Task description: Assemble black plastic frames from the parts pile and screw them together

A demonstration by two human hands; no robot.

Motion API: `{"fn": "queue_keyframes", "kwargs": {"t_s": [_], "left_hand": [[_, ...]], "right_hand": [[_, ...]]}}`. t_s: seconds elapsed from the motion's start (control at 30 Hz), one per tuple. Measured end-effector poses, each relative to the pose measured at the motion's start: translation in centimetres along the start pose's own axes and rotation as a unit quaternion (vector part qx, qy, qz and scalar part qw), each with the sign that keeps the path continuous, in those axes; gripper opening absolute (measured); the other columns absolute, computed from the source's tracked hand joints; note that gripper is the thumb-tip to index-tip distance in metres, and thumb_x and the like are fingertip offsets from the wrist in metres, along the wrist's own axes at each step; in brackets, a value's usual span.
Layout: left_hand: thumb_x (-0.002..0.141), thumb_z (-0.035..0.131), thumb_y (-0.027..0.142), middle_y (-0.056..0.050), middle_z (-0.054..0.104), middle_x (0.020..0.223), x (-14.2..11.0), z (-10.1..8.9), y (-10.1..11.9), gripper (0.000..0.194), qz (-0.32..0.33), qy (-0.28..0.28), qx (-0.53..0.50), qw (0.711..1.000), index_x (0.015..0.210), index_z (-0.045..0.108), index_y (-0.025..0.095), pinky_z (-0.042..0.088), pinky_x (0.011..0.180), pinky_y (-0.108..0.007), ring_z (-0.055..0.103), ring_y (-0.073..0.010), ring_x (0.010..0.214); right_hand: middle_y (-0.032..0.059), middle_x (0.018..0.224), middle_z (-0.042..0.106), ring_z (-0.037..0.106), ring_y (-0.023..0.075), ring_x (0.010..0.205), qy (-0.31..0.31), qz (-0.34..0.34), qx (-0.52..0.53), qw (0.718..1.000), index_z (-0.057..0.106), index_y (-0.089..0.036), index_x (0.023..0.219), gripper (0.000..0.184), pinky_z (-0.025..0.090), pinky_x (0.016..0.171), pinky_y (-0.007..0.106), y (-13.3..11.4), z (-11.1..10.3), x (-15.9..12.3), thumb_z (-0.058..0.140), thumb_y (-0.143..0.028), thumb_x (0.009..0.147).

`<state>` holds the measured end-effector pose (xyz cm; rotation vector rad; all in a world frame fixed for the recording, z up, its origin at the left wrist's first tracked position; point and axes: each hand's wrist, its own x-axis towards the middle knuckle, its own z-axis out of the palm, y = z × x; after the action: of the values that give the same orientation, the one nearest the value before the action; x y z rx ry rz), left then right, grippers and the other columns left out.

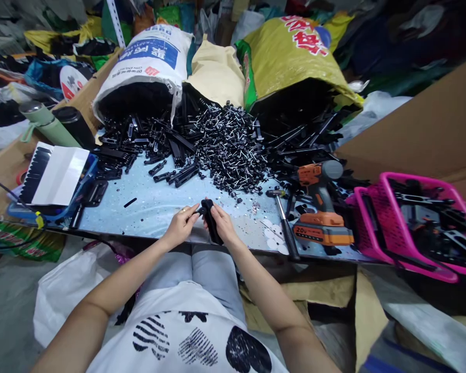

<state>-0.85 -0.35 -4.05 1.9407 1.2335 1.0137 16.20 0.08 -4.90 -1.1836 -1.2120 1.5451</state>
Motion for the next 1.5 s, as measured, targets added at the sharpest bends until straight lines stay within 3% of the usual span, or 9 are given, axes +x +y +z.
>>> {"fn": "queue_keyframes", "kwargs": {"t_s": [0.17, 0.4, 0.67, 0.9, 1.03, 1.13, 1.23, 1.37, 1.5], "left_hand": [[0.093, 0.043, 0.030, -0.006, 0.057, 0.086, -0.5, 0.1, 1.6, 0.039, 0.010, 0.023, 0.029, 0.999, 0.128, 0.053, 0.016, 0.047, 0.077, -0.027, 0.056, -0.0152, 0.082], [0.095, 0.040, 0.028, -0.006, 0.056, 0.088, -1.0, 0.4, 1.9, 0.037, 0.060, 0.072, 0.082, 0.992, 0.127, 0.053, 0.018, 0.048, 0.074, -0.024, 0.057, -0.0134, 0.081], [0.096, 0.037, 0.023, -0.010, 0.058, 0.094, 0.3, 2.6, 4.0, 0.035, 0.081, 0.274, 0.036, 0.958, 0.126, 0.053, 0.016, 0.050, 0.074, -0.027, 0.057, -0.0139, 0.083], [0.095, 0.040, 0.027, -0.008, 0.061, 0.091, 1.2, 0.5, 2.7, 0.032, 0.129, 0.190, 0.017, 0.973, 0.120, 0.057, 0.016, 0.050, 0.075, -0.029, 0.057, -0.0147, 0.083], [0.096, 0.036, 0.036, -0.009, 0.060, 0.097, 0.4, 2.2, 0.7, 0.036, 0.009, 0.179, -0.031, 0.983, 0.122, 0.054, 0.019, 0.051, 0.069, -0.028, 0.058, -0.0140, 0.077], [0.095, 0.035, 0.039, -0.007, 0.057, 0.097, -1.1, 3.8, -1.0, 0.043, -0.150, 0.165, -0.097, 0.970, 0.133, 0.040, 0.020, 0.050, 0.054, -0.023, 0.055, -0.0082, 0.057], [0.092, 0.042, 0.033, -0.010, 0.055, 0.104, -2.4, 3.6, -2.1, 0.050, -0.186, 0.139, -0.031, 0.972, 0.139, 0.031, 0.019, 0.053, 0.067, -0.031, 0.061, -0.0150, 0.075], [0.080, 0.047, 0.012, -0.014, 0.048, 0.127, -2.0, 1.3, -2.0, 0.056, -0.033, 0.033, 0.154, 0.987, 0.136, 0.040, 0.019, 0.036, 0.102, -0.048, 0.040, -0.0282, 0.125], [0.079, 0.044, 0.004, -0.007, 0.058, 0.119, -0.1, 0.2, -1.3, 0.052, 0.126, -0.191, 0.221, 0.948, 0.125, 0.053, 0.027, 0.020, 0.108, -0.057, 0.042, -0.0257, 0.125]], "right_hand": [[-0.0011, 0.074, 0.056, 0.049, 0.0062, 0.053, -0.070, -0.082, -0.061, 0.992, 0.043, -0.020, 0.137, 0.061, 0.046, 0.053, 0.022, -0.4, -1.2, 0.0, 0.051, -0.051, 0.085], [0.0083, 0.112, 0.061, 0.054, 0.0078, 0.064, -0.101, -0.206, -0.267, 0.936, 0.045, -0.023, 0.137, 0.052, 0.051, 0.063, 0.024, -2.1, -3.2, -0.1, 0.050, -0.041, 0.089], [0.0107, 0.112, 0.062, 0.062, 0.0143, 0.074, 0.046, -0.272, -0.230, 0.933, 0.037, -0.020, 0.142, 0.055, 0.054, 0.072, 0.029, -1.5, 1.3, -0.9, 0.039, -0.045, 0.092], [0.0107, 0.111, 0.061, 0.061, 0.0151, 0.076, 0.061, -0.261, -0.218, 0.938, 0.034, -0.019, 0.143, 0.059, 0.053, 0.075, 0.032, -0.8, 1.9, -0.9, 0.040, -0.046, 0.092], [0.0077, 0.106, 0.063, 0.061, 0.0139, 0.073, 0.019, -0.207, -0.264, 0.942, 0.030, -0.023, 0.145, 0.057, 0.052, 0.077, 0.032, -0.2, 1.9, 0.0, 0.035, -0.047, 0.093], [0.0083, 0.114, 0.061, 0.059, 0.0194, 0.096, -0.033, -0.151, -0.395, 0.906, 0.036, -0.024, 0.142, 0.054, 0.047, 0.089, 0.036, -0.7, -0.7, 1.2, 0.035, -0.048, 0.093], [0.0143, 0.125, 0.055, 0.050, 0.0260, 0.113, 0.082, -0.083, -0.529, 0.841, 0.044, -0.019, 0.136, 0.052, 0.042, 0.095, 0.042, -2.0, -6.8, 2.1, 0.036, -0.046, 0.093], [0.0280, 0.114, 0.055, 0.049, 0.0321, 0.107, 0.266, 0.025, -0.622, 0.736, 0.044, -0.005, 0.133, 0.048, 0.040, 0.086, 0.045, -3.3, -16.1, 2.2, 0.038, -0.030, 0.092], [0.0369, 0.102, 0.053, 0.050, 0.0362, 0.102, 0.363, 0.097, -0.587, 0.718, 0.051, 0.006, 0.119, 0.043, 0.038, 0.078, 0.052, -2.7, -21.4, 2.8, 0.032, -0.022, 0.092]]}}
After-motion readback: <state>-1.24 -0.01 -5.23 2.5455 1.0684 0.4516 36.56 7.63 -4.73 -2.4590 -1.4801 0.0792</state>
